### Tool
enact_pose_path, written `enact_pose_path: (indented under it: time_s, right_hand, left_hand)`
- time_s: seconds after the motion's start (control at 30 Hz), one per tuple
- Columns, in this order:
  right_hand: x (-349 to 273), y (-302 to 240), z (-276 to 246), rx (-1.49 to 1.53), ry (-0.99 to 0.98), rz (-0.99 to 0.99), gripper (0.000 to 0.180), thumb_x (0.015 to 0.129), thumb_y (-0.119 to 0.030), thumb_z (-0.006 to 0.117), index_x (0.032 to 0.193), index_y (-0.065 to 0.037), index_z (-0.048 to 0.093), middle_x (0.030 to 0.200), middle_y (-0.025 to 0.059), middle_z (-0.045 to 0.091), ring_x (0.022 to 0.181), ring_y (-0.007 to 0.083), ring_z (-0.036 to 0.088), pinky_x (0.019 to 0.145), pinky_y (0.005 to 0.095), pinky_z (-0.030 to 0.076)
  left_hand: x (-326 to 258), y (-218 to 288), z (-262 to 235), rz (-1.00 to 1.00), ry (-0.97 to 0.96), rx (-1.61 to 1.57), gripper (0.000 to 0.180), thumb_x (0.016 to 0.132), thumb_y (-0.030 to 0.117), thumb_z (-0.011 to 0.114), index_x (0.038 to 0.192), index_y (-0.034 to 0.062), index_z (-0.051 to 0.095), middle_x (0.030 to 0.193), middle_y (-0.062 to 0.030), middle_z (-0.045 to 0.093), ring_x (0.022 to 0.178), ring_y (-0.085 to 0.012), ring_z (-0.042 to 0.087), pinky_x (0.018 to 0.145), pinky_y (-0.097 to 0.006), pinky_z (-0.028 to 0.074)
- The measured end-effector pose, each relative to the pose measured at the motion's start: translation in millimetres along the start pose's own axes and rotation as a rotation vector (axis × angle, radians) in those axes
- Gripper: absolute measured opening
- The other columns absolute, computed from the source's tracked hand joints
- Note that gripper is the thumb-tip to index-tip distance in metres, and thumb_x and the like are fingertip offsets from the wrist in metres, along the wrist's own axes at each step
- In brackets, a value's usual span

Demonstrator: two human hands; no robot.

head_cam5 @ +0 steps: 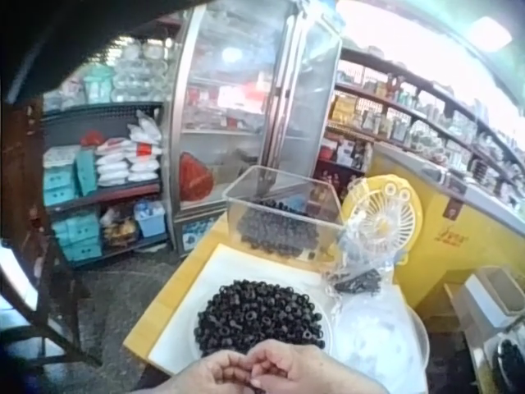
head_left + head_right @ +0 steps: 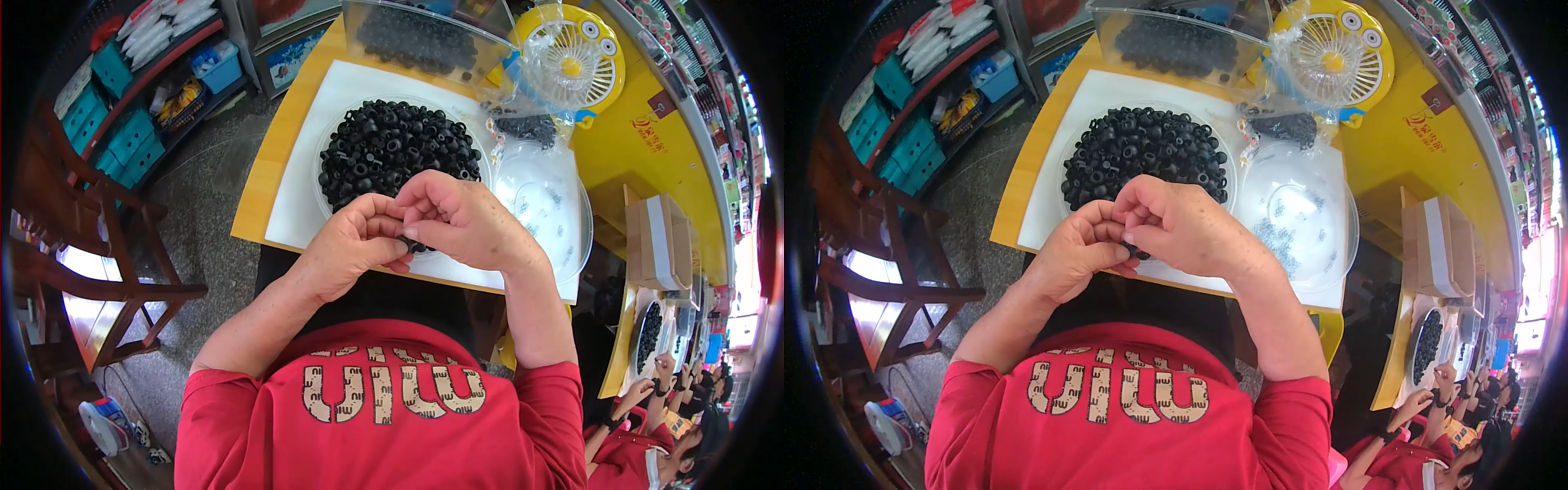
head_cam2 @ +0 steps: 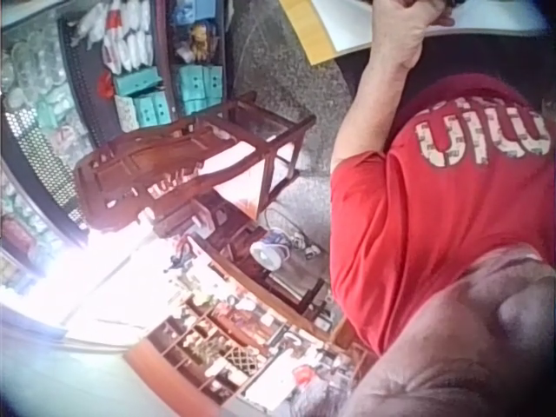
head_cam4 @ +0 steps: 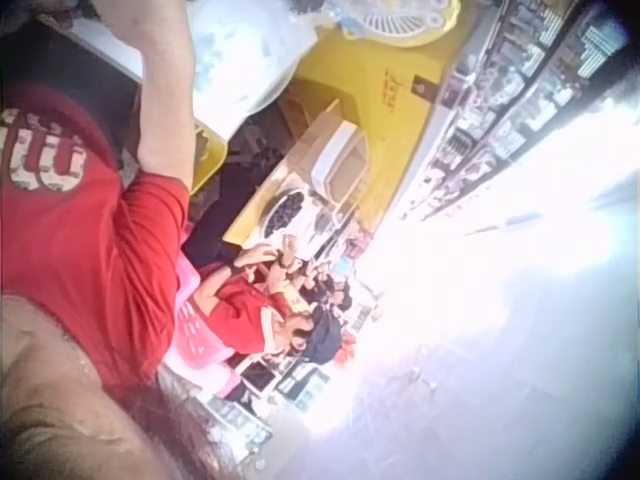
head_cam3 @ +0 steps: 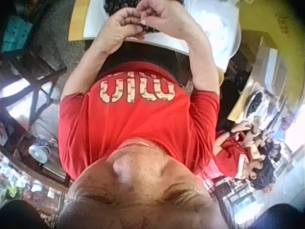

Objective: The person pours black plastic pieces from a clear container into a plastic tray. The person then picks up small pins and presses them into the black plastic pieces by hand.

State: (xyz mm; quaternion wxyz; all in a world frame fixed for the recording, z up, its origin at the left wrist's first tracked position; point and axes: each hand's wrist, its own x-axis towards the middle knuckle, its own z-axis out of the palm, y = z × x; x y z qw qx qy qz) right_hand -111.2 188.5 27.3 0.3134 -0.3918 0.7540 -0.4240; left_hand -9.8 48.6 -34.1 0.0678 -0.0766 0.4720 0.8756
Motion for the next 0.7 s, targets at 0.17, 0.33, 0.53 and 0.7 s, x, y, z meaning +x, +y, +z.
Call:
enact_pose_path:
  time_s: [0.17,0.33,0.53,0.7]
  right_hand:
    - [-1,5,5,0.022,0.009,-0.033,0.022,0.075,0.001,0.06,0.095,-0.002,0.052,0.08,0.0028,0.06,0.075,0.0081,0.057,0.067,0.0228,0.047]
    - [-6,14,18,0.053,0.136,-0.087,0.016,0.076,-0.007,0.06,0.09,-0.002,0.052,0.079,0.0085,0.061,0.075,0.0167,0.061,0.066,0.0276,0.048]
    - [-19,20,26,-0.134,0.268,-0.235,0.012,0.075,-0.004,0.062,0.086,-0.002,0.057,0.079,0.0068,0.061,0.072,0.0152,0.06,0.064,0.0245,0.048]
    - [-27,35,19,-0.069,0.306,-0.312,0.016,0.074,-0.001,0.063,0.09,-0.004,0.06,0.084,0.0051,0.061,0.074,0.014,0.06,0.064,0.0232,0.048]
  left_hand:
    - [-3,-1,1,-0.017,0.006,-0.009,0.025,0.08,0.002,0.058,0.102,0.0036,0.047,0.091,-0.0069,0.058,0.077,-0.0147,0.059,0.065,-0.026,0.051]
    - [-4,-5,1,-0.045,0.065,-0.102,0.021,0.079,0.003,0.058,0.098,0.006,0.049,0.087,-0.0045,0.059,0.07,-0.013,0.059,0.058,-0.023,0.049]
    - [-3,-5,3,-0.04,0.1,-0.177,0.019,0.077,0.003,0.059,0.093,0.0072,0.05,0.083,-0.0037,0.058,0.067,-0.013,0.059,0.055,-0.023,0.048]
    - [-3,-6,6,-0.046,0.07,-0.092,0.019,0.078,0.006,0.059,0.095,0.0067,0.05,0.083,-0.0043,0.059,0.07,-0.0138,0.059,0.061,-0.025,0.05]
